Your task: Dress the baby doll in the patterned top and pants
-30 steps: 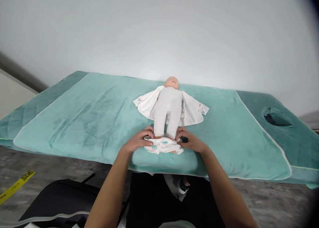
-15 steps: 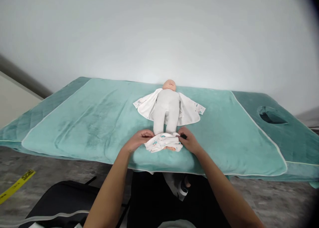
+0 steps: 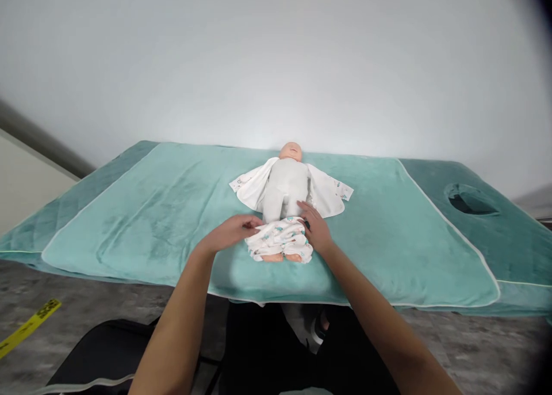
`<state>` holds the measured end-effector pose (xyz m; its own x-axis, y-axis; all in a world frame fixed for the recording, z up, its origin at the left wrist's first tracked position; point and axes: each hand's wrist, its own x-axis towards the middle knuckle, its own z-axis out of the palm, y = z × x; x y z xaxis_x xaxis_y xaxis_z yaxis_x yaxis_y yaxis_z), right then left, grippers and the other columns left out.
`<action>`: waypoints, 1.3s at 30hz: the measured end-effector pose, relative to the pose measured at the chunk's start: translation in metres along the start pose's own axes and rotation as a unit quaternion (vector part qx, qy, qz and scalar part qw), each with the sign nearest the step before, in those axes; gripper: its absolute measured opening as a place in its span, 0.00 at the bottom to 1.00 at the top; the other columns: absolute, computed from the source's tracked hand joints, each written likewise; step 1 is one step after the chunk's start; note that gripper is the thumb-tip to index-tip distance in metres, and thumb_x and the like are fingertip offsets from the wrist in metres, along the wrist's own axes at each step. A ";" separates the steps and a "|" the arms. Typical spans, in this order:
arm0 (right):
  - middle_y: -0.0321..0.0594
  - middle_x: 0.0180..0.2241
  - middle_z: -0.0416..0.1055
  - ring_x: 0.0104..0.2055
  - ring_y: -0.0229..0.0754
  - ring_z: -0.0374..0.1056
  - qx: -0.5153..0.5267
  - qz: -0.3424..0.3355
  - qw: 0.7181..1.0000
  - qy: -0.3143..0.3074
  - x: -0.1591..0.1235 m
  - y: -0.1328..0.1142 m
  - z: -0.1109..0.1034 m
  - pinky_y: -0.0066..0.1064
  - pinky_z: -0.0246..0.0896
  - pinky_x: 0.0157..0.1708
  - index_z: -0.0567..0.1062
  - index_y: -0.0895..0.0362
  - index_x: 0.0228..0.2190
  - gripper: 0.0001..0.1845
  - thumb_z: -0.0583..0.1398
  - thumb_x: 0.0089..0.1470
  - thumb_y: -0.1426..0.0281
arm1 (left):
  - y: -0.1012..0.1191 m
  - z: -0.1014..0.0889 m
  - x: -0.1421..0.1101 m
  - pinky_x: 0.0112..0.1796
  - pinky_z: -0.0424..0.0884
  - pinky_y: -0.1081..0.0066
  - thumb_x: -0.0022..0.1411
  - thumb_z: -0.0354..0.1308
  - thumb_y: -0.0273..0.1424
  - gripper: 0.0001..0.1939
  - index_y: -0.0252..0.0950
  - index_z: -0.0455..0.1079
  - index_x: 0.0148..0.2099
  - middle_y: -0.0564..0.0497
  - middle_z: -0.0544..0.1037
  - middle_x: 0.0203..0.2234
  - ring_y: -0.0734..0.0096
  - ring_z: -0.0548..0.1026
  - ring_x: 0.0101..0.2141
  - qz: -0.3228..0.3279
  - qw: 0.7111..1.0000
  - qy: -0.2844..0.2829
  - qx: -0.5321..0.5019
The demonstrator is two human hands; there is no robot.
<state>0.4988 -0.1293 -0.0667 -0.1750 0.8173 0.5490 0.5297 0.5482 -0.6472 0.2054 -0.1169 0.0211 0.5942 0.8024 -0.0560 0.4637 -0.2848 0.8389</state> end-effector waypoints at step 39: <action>0.33 0.26 0.67 0.31 0.42 0.63 -0.034 0.260 0.958 0.119 0.108 0.047 -0.003 0.34 0.59 0.34 0.67 0.52 0.31 0.11 0.56 0.58 0.57 | -0.061 0.014 0.132 0.52 0.65 0.65 0.66 0.54 0.39 0.10 0.38 0.68 0.39 0.46 0.73 0.56 0.63 0.70 0.54 0.061 0.955 0.264 -0.120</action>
<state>0.5075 -0.0155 -0.0363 0.3163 0.9086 0.2729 0.5492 0.0592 -0.8336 0.2651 -0.0009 -0.0453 0.1912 0.9412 0.2786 0.2110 -0.3166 0.9248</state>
